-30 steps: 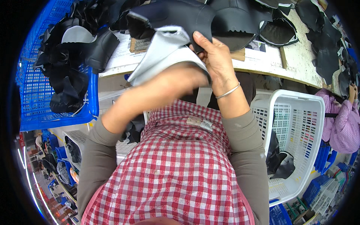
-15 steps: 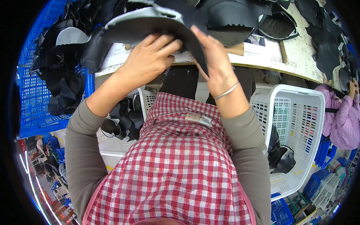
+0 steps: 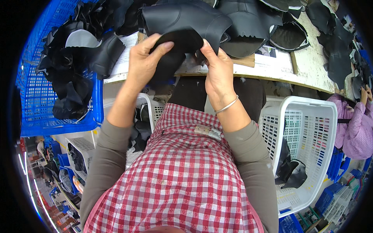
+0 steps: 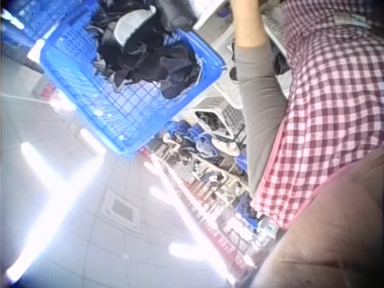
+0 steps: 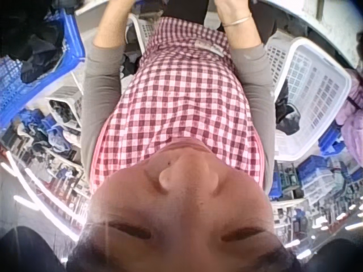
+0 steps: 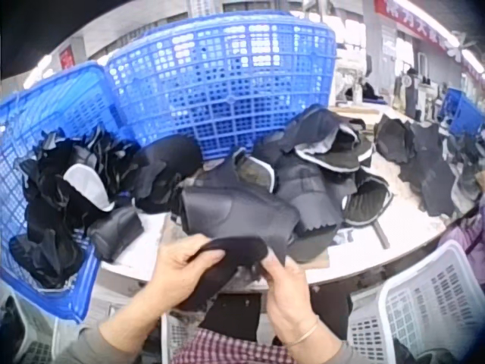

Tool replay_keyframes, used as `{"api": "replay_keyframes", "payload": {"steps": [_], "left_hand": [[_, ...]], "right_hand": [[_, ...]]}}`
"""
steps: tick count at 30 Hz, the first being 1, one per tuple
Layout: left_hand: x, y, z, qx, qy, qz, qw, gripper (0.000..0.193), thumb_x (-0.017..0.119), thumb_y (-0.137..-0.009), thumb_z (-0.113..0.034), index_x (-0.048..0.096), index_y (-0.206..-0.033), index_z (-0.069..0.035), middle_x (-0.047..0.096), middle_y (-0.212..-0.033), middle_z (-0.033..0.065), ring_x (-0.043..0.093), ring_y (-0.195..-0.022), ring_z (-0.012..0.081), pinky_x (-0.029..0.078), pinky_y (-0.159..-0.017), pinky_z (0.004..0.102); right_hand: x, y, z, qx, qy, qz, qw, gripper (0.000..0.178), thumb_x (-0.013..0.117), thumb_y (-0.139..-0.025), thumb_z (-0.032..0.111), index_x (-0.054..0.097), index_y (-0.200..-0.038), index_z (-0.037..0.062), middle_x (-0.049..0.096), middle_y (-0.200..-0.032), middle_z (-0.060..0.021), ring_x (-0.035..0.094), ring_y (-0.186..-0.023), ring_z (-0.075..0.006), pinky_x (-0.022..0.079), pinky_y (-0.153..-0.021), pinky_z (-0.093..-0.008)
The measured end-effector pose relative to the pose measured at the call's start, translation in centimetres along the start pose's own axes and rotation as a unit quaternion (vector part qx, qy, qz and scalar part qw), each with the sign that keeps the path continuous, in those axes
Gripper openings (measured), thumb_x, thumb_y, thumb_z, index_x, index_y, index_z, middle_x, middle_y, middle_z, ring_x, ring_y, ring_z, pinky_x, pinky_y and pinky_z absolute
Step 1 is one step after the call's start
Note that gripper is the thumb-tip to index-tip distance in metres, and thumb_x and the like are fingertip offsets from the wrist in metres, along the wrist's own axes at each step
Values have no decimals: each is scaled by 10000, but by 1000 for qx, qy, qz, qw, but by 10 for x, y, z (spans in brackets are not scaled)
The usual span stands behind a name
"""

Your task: The person repeatedly picks up black shoe components from a blue basket, aligns and presses the parts together by hand, and places the assembled units into a white basket. The process is repeated for multiple items throughout the clip.

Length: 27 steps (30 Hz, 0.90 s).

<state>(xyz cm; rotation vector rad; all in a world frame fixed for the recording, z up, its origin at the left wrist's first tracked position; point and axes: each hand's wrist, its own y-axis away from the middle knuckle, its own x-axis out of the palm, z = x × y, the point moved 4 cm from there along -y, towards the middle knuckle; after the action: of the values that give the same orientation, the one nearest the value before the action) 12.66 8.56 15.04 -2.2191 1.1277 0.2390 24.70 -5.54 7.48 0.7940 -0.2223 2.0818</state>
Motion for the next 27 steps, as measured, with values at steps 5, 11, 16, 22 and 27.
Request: {"api": "replay_keyframes", "payload": {"steps": [5, 11, 16, 22, 27], "left_hand": [[69, 59, 73, -297, 598, -78, 740, 318, 692, -1035, -255, 684, -1268, -38, 759, -1124, 69, 749, -925, 179, 627, -824, 313], [71, 64, 62, -388, 628, -134, 661, 411, 698, -1032, -263, 602, -1376, -59, 722, -1233, 91, 735, -1028, 202, 623, -857, 331], [-34, 41, 52, -210, 258, -34, 943, 166, 735, -996, -142, 774, -1060, 6, 771, -966, 53, 724, -863, 130, 591, -795, 292], [-165, 62, 38, -212, 68, -209, 952, 253, 616, -1064, -203, 745, -1133, 4, 749, -1027, 78, 646, -867, 87, 548, -735, 250], [-69, 121, 20, -374, 367, 180, 832, 507, 508, -1117, -369, 673, -1181, 105, 729, -1033, 212, 753, -787, 260, 647, -584, 364]], "right_hand": [[-2, 0, -4, -6, -8, 2, 1000, 272, 781, -978, 184, 751, -1181, 5, 754, -1114, -22, 653, -1014, -105, 493, -954, -277], [9, 1, 6, -88, 64, 61, 992, 271, 782, -983, 216, 779, -1143, -3, 770, -1054, -27, 666, -928, -99, 537, -872, -274], [20, -5, 26, -95, 298, 118, 943, 337, 796, -967, 283, 764, -949, -52, 707, -779, 14, 566, -734, -44, 490, -656, -246], [52, 42, 115, -439, 553, 356, 612, 193, 833, -782, 214, 747, -860, 60, 669, -709, -25, 599, -645, -190, 468, -673, -360], [44, 114, 98, -527, 606, 449, 392, 122, 692, -664, 152, 669, -737, 58, 512, -628, -15, 555, -700, -187, 477, -749, -352]]}}
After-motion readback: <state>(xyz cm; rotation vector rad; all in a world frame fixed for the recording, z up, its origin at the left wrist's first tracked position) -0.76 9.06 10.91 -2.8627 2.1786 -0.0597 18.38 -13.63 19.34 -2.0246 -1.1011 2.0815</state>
